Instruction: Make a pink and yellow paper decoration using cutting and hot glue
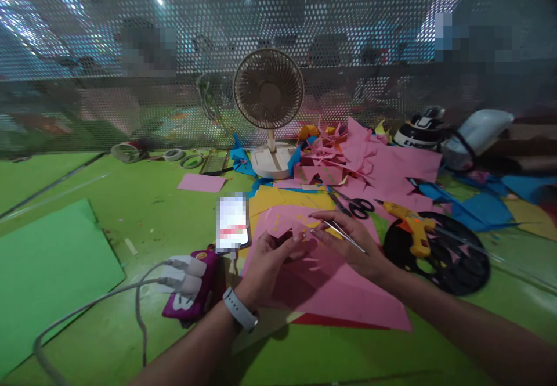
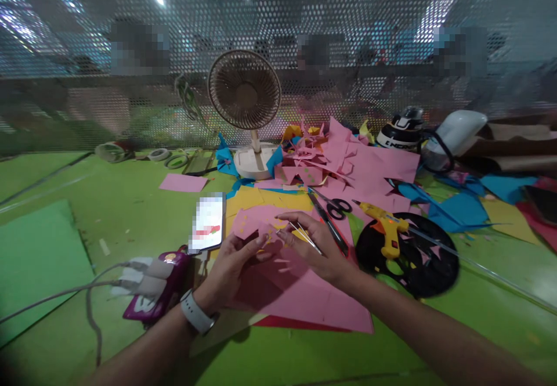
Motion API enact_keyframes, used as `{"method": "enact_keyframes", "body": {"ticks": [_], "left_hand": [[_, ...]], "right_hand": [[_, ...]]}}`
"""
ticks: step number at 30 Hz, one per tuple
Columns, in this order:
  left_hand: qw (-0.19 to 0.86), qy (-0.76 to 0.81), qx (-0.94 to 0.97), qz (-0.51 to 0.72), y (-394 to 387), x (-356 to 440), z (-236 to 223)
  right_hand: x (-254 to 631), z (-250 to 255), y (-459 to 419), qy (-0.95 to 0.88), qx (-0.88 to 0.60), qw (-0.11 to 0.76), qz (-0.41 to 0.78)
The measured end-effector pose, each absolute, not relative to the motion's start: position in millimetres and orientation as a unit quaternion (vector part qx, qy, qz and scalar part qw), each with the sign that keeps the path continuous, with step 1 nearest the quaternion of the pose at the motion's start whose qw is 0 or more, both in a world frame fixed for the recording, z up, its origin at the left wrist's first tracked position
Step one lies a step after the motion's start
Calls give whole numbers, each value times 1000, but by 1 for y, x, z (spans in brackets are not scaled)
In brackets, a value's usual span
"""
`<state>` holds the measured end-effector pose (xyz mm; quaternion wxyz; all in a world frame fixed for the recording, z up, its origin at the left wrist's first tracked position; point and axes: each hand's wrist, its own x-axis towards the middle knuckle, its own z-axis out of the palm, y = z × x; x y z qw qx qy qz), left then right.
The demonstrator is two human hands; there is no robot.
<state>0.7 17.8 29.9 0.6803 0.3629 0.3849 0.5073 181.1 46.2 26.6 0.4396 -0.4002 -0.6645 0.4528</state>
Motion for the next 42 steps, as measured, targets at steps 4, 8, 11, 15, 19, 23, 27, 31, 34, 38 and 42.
{"method": "enact_keyframes", "body": {"ticks": [4,8,11,15,19,23,27,31,34,38,42], "left_hand": [[663,397,395,497,18,1,29],[632,396,431,509,21,1,28],[623,396,447,506,21,0,30],[634,401,416,514,19,0,29],[670,387,306,555,19,0,22],[672,383,289,563,21,-1,20],[658,393,317,559,22,-3,23],[665,397,344,531,20,-4,24],[672,398,351,516,19,-4,21],[663,403,359,518,20,-5,16],[629,411,380,539,22,-8,19]], "right_hand": [[178,26,41,-667,-410,428,452],[175,26,38,-654,-416,422,471],[174,24,38,-642,-411,425,488],[174,22,41,-630,-403,430,506],[176,23,44,-610,-403,450,512],[180,24,48,-611,-415,459,493],[184,26,51,-645,-412,470,439],[194,33,60,-680,-423,486,352],[205,43,70,-706,-429,501,257],[216,53,77,-721,-421,513,200],[218,55,75,-733,-421,494,204]]}}
